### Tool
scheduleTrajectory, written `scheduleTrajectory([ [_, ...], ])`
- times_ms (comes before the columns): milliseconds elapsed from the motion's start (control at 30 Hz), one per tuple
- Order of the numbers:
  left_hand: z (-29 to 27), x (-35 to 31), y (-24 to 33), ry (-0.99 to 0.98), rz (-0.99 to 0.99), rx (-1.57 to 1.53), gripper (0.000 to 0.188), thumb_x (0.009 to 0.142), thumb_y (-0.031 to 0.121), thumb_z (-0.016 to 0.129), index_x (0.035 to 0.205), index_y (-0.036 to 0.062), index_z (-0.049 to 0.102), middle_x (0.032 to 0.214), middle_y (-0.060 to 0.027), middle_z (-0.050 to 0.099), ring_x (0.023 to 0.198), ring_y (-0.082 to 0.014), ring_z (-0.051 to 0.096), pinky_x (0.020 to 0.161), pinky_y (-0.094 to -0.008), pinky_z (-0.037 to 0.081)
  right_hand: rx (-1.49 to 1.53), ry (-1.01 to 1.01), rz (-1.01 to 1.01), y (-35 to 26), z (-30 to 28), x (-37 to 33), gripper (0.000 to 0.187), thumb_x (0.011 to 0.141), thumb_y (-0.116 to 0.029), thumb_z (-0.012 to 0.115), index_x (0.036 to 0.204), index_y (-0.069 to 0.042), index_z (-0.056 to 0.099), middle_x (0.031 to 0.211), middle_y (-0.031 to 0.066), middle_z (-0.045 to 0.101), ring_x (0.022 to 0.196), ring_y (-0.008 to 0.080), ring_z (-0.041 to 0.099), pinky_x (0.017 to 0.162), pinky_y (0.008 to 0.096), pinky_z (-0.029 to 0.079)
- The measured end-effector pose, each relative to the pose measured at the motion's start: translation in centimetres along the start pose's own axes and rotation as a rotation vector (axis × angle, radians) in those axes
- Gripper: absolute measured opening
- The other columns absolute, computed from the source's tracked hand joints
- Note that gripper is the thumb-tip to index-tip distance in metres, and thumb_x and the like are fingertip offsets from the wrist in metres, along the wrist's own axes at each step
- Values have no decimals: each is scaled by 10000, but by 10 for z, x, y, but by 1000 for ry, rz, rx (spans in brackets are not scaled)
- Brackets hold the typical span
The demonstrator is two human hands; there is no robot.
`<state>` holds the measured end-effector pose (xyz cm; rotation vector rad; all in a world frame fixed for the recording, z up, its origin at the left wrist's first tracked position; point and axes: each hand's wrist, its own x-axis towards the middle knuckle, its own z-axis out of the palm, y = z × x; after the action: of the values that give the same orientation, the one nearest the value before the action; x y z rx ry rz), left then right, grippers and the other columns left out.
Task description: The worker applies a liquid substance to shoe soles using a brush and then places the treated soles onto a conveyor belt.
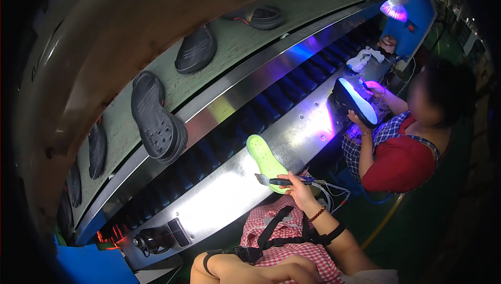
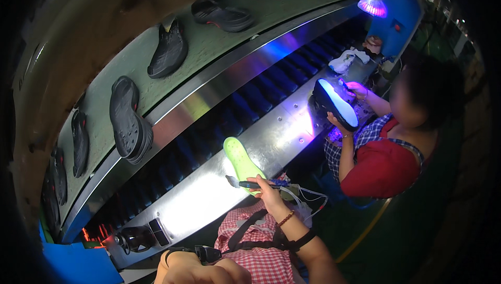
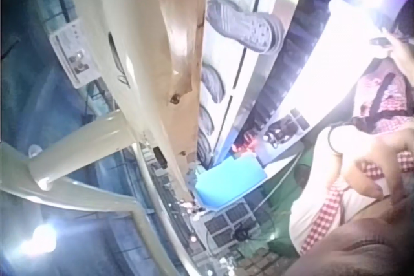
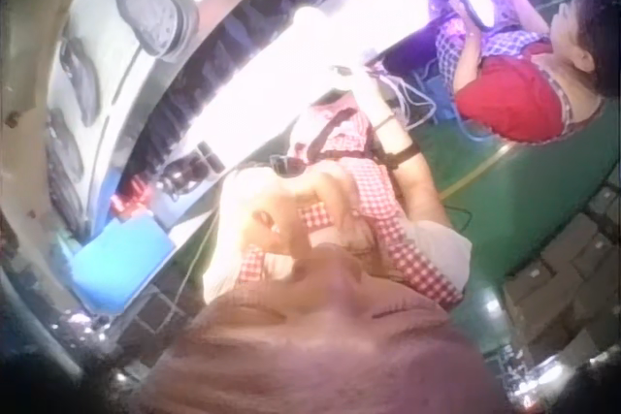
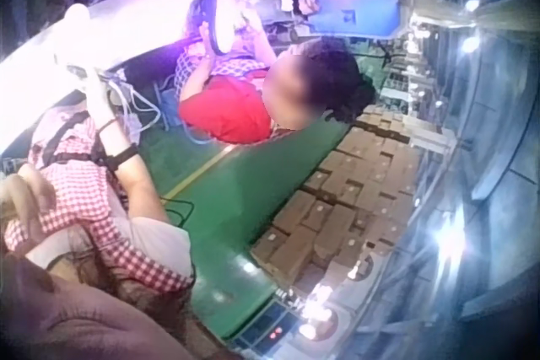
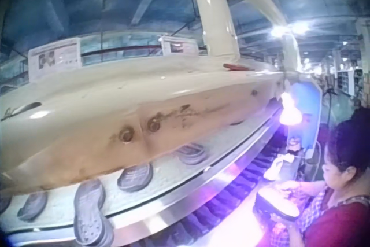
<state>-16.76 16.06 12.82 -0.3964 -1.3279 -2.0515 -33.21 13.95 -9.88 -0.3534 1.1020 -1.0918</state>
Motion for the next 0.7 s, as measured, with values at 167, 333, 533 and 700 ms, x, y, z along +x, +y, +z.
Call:
scheduleTrajectory([
  [167,1,3,-1,-20,2,0,145,767,185,619,815,52,588,1114,-177,393,1068,-326,381,921,-441,279,7,-13,7,-2,1,-1,408,917,-356,449,1080,-5,580,1056,68,606,771,100,562,635,198,411],
  [333,2,6,-2,-40,2,-1,159,751,183,634,825,46,602,1148,-185,373,1090,-334,365,936,-439,262,12,-13,-3,-3,-1,-1,396,910,-373,453,1036,-38,624,985,30,627,745,72,544,591,162,406],
  [533,1,10,-2,-64,1,5,180,731,181,650,837,38,619,1190,-195,348,1117,-343,346,954,-437,242,-13,-19,21,-8,-1,-4,400,923,-349,438,1085,-11,575,1048,57,606,771,88,548,628,187,404],
  [700,1,13,-1,-76,5,0,200,715,179,665,847,32,633,1225,-203,327,1139,-351,330,969,-436,225,-6,-25,15,-10,-1,-5,397,916,-361,447,1062,-24,598,1017,44,617,761,81,547,613,175,406],
])
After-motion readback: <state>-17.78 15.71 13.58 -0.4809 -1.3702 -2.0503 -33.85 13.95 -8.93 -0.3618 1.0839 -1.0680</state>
